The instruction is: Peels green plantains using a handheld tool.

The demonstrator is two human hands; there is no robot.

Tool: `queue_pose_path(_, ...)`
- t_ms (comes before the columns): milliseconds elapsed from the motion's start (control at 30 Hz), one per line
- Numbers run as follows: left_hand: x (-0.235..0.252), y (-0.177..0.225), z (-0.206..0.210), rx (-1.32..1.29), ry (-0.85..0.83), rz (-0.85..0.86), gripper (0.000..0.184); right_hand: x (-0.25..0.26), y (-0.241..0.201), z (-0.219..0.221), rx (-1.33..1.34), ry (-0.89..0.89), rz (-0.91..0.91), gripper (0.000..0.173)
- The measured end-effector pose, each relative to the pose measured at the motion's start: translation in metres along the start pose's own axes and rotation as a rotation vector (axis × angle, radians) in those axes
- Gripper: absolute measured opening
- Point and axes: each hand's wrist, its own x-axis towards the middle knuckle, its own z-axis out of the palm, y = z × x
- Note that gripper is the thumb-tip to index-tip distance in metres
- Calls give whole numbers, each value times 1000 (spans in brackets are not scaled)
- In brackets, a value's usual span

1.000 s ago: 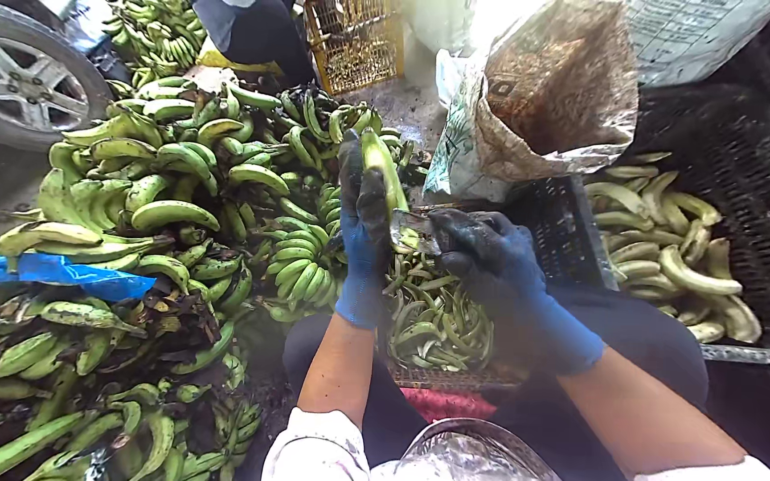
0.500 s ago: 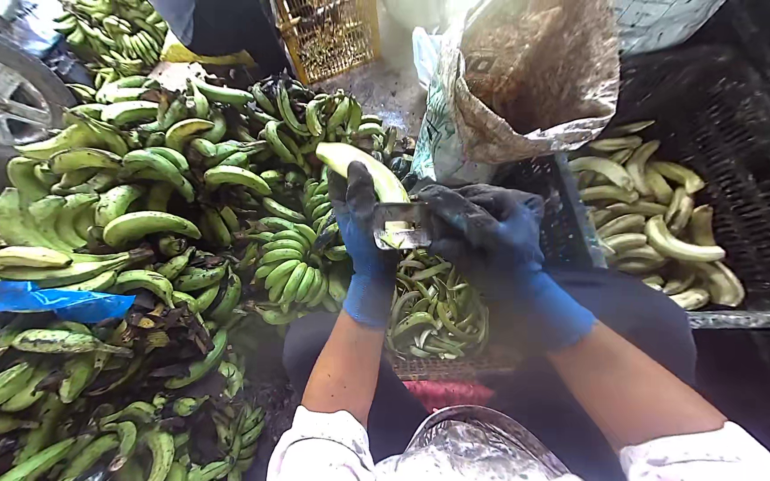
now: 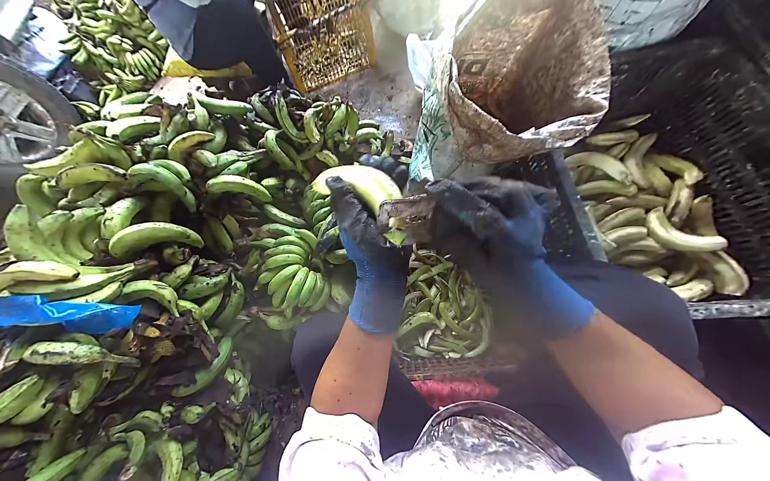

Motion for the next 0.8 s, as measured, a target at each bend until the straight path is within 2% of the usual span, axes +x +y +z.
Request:
queue_pose_path(100, -3, 2, -16, 211, -244, -101, 37, 15, 17, -3, 100, -17, 99, 46)
queue_pose_path(167, -4, 4, -26, 256, -316, -184, 36, 12, 21, -6, 82, -3, 92, 48)
queue_pose_path(233, -3, 9, -37, 333, -380, -240, 43, 10, 26, -9, 47, -36, 79, 50)
queue_pose_path(300, -7, 17, -42, 427, -476, -315, 46, 16, 38, -13, 48, -173, 218, 54)
queue_pose_path(367, -8, 18, -39, 492, -546, -359, 54, 27, 50, -15, 11, -335, 479, 58)
queue_pose_path(400, -7, 14, -38, 442, -509, -374, 52, 28, 51, -15, -13, -353, 549, 57)
queue_pose_path(433, -2, 12, -35, 377, -448, -380, 47, 25, 47, -14, -39, -299, 517, 57)
queue_pose_path(467, 1, 9, -31, 297, -353, -363, 44, 18, 40, -11, -50, -210, 408, 57)
queue_pose_path(500, 3, 8, -25, 220, -266, -312, 47, 10, 31, -8, -40, -124, 267, 51)
queue_pose_path(533, 6, 10, -24, 92, -253, -287, 52, 1, 22, -5, -21, -53, 126, 46)
queue_pose_path(600, 8, 15, -20, -167, -185, -306, 57, -7, 11, 2, -31, 32, -87, 44)
queue_pose_path(667, 6, 15, -15, -199, -137, -303, 49, -1, 5, 2, -21, 26, -95, 41)
queue_pose_path(733, 0, 11, -15, -64, -131, -246, 38, 3, 5, 1, 21, -17, -25, 42)
queue_pose_path(800, -2, 8, -18, 55, -129, -225, 38, 2, 8, 2, 22, -21, -17, 44)
